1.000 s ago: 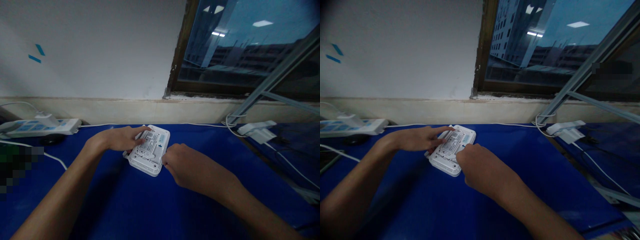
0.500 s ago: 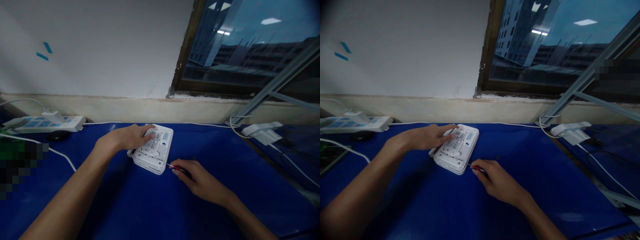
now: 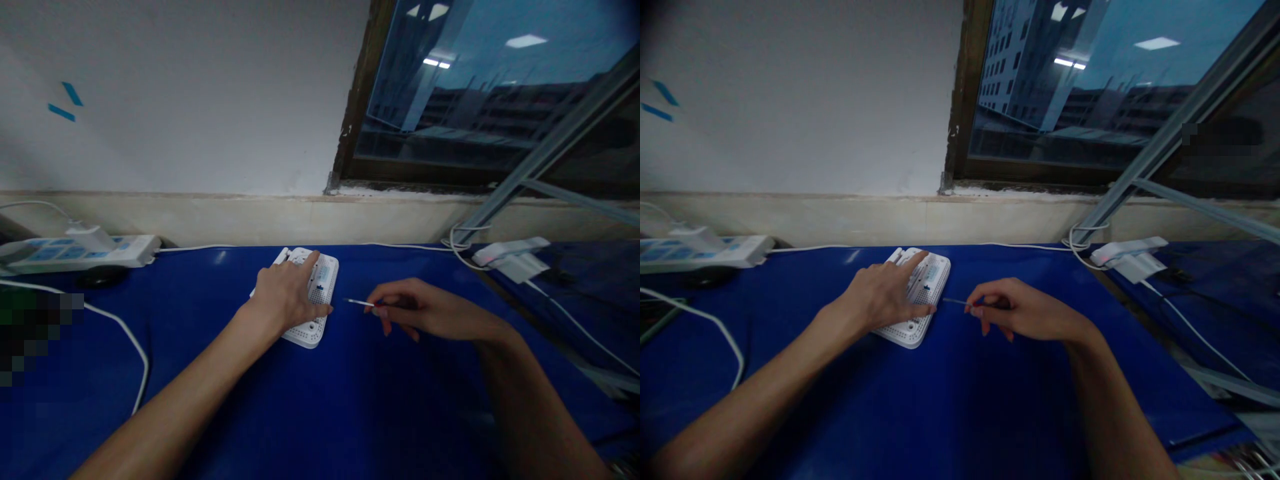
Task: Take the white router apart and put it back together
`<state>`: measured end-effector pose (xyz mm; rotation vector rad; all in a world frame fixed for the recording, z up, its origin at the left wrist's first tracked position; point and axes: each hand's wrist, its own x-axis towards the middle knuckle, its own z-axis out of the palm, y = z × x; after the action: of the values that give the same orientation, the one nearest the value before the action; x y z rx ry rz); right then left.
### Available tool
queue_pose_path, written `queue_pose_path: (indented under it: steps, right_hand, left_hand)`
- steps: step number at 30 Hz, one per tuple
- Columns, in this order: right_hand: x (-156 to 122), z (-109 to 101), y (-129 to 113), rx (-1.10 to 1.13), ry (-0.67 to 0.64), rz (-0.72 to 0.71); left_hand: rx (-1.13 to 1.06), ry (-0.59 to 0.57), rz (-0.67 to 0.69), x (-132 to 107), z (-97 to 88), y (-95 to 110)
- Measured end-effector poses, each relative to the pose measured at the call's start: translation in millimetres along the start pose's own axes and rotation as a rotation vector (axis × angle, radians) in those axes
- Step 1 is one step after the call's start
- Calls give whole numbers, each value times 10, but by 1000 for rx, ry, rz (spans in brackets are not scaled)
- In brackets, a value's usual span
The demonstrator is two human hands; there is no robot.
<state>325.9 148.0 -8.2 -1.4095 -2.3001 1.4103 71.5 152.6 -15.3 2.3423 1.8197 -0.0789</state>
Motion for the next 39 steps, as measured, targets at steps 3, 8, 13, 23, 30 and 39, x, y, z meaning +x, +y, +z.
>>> queue_pose_path:
  steps: [3,8,13,23,30,39]
  right_hand:
    - [158,-142,-15,-73,197,107]
    - [536,1,61,-308,456,272]
    - [723,259,194,-470,604,229]
    - [636,258,234,-334,650,48]
    - [596,267,280,-123,418,-375]
    - [664,374,277,-119,390,-471]
  left_hand:
    - [6,-58,66,23,-3,-59]
    - [-127,-208,339,99,-56,-437]
    - [-158,-205,316,125,-77,-657]
    - [-206,-174,350,112,-78,-637]
    - [-208,-196,355,119,-95,-657]
    - [-212,-203,370,113,-129,-668]
